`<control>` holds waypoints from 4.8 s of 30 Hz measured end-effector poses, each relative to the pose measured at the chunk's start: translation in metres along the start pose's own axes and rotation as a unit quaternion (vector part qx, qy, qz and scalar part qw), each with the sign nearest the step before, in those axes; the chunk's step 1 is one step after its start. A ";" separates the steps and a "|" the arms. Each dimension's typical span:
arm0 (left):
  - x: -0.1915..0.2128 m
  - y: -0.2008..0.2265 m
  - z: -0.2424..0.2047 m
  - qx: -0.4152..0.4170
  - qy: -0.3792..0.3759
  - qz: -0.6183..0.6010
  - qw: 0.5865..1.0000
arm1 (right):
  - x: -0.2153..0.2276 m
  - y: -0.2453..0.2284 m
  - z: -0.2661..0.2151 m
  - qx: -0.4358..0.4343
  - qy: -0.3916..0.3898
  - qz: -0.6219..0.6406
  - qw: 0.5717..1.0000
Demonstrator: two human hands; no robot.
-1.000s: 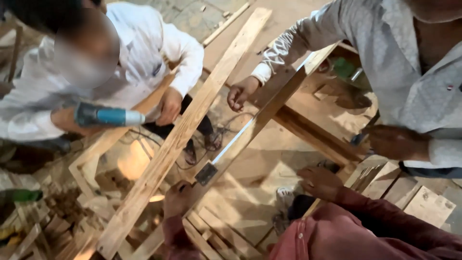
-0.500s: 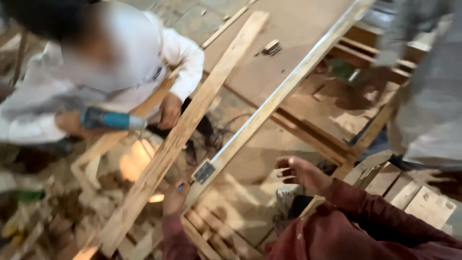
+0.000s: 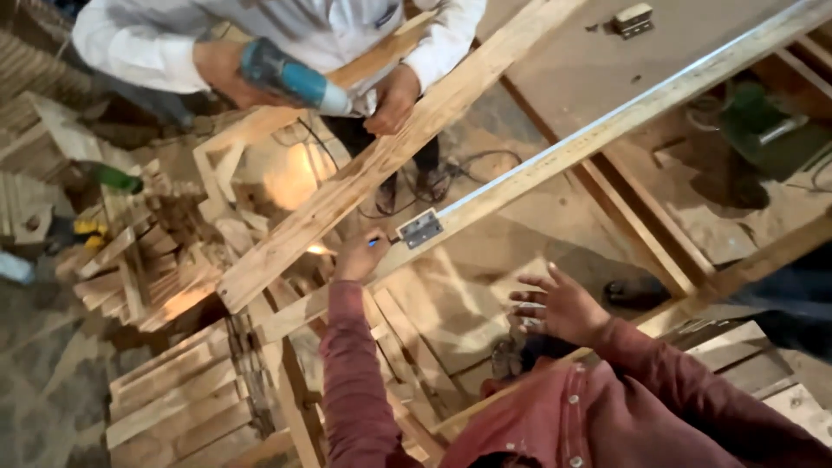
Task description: The recorder is measuring wooden planks with a tape measure and using a power drill to assemble wooden frames.
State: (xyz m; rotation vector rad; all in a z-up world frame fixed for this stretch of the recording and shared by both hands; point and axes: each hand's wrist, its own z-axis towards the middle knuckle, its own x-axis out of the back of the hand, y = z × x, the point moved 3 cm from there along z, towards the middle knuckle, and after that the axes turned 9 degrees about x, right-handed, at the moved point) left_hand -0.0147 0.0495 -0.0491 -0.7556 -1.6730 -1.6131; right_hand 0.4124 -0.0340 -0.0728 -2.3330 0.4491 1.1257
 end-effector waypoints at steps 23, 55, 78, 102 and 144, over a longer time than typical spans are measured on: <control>0.005 0.012 -0.003 0.050 -0.011 0.044 0.998 | 0.085 -0.011 -0.016 0.069 0.145 -0.157 0.974; 0.007 0.016 -0.006 0.069 -0.021 0.013 0.997 | 0.102 -0.006 -0.017 0.073 0.096 -0.114 0.986; 0.018 0.025 -0.011 0.064 0.022 -0.015 0.998 | 0.099 0.001 -0.017 0.004 0.141 -0.158 0.977; -0.007 -0.012 -0.008 0.094 -0.048 0.020 0.994 | 0.078 -0.007 -0.015 0.050 0.146 -0.232 0.960; -0.092 -0.124 -0.032 -0.097 -0.130 0.104 0.981 | 0.046 -0.048 0.017 0.181 0.084 0.135 0.971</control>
